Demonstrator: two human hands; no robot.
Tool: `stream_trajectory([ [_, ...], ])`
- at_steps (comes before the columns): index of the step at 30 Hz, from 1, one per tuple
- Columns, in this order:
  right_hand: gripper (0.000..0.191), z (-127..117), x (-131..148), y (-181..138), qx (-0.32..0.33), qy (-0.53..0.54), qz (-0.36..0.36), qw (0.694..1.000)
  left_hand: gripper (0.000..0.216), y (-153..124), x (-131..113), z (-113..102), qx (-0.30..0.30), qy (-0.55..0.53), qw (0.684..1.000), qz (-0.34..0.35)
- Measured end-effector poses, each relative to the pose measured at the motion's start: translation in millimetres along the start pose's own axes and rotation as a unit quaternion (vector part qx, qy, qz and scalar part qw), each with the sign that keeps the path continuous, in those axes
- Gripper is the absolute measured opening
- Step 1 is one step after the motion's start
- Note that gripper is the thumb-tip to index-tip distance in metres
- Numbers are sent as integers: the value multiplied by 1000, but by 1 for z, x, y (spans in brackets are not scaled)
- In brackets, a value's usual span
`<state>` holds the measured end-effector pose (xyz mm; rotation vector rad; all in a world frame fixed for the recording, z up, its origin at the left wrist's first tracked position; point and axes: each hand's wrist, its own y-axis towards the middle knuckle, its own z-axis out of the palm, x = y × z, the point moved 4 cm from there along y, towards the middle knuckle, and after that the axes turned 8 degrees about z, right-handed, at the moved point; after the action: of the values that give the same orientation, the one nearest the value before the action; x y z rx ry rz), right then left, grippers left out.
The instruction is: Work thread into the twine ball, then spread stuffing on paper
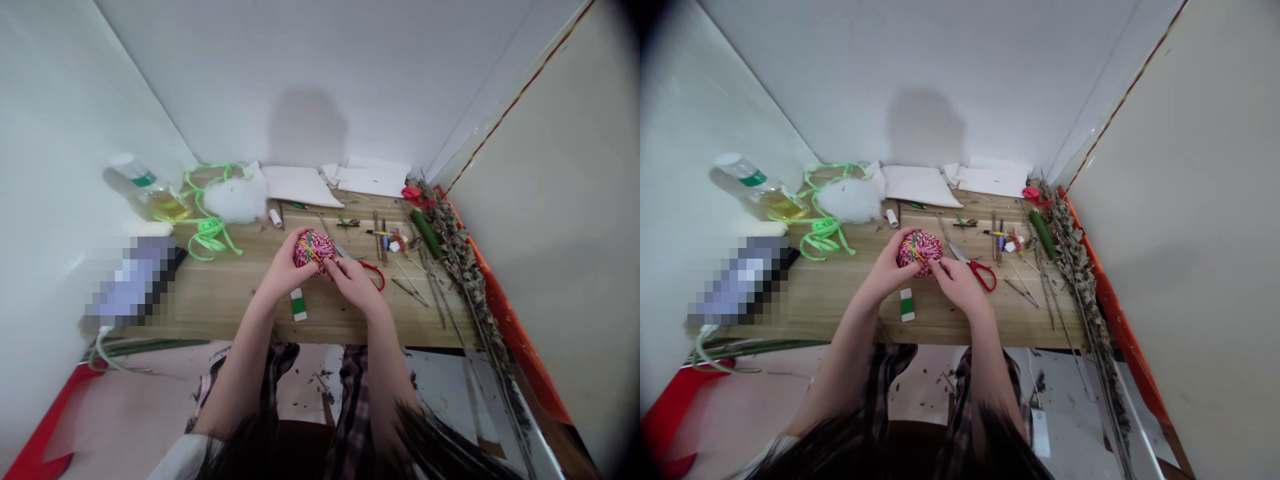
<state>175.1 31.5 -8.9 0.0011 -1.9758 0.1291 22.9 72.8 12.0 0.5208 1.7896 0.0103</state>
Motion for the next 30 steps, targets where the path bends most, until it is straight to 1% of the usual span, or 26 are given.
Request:
stream_trajectory([
  [4, 44, 0, 0, 0, -3, -9, -4, 1000, 65, 0, 0, 0, -9, 18, 1000, 7],
  [11, 39, 0, 1, 0, 2, -28, -6, 1000, 65, 0, -1, 1, -24, 42, 998, 26],
  [18, 36, -2, 0, 0, 2, -28, -13, 1000, 64, 0, -3, 1, -22, 54, 998, 31],
  [22, 36, -2, -1, 0, 3, -29, -13, 999, 66, 0, -2, 0, 2, 44, 999, 24],
  [26, 39, -2, 1, 0, 0, -33, -10, 999, 66, 0, -1, -1, 28, 9, 1000, 9],
  [30, 42, -2, 2, 0, -2, -36, -13, 999, 56, 1, 1, -1, 6, -3, 1000, -1],
])
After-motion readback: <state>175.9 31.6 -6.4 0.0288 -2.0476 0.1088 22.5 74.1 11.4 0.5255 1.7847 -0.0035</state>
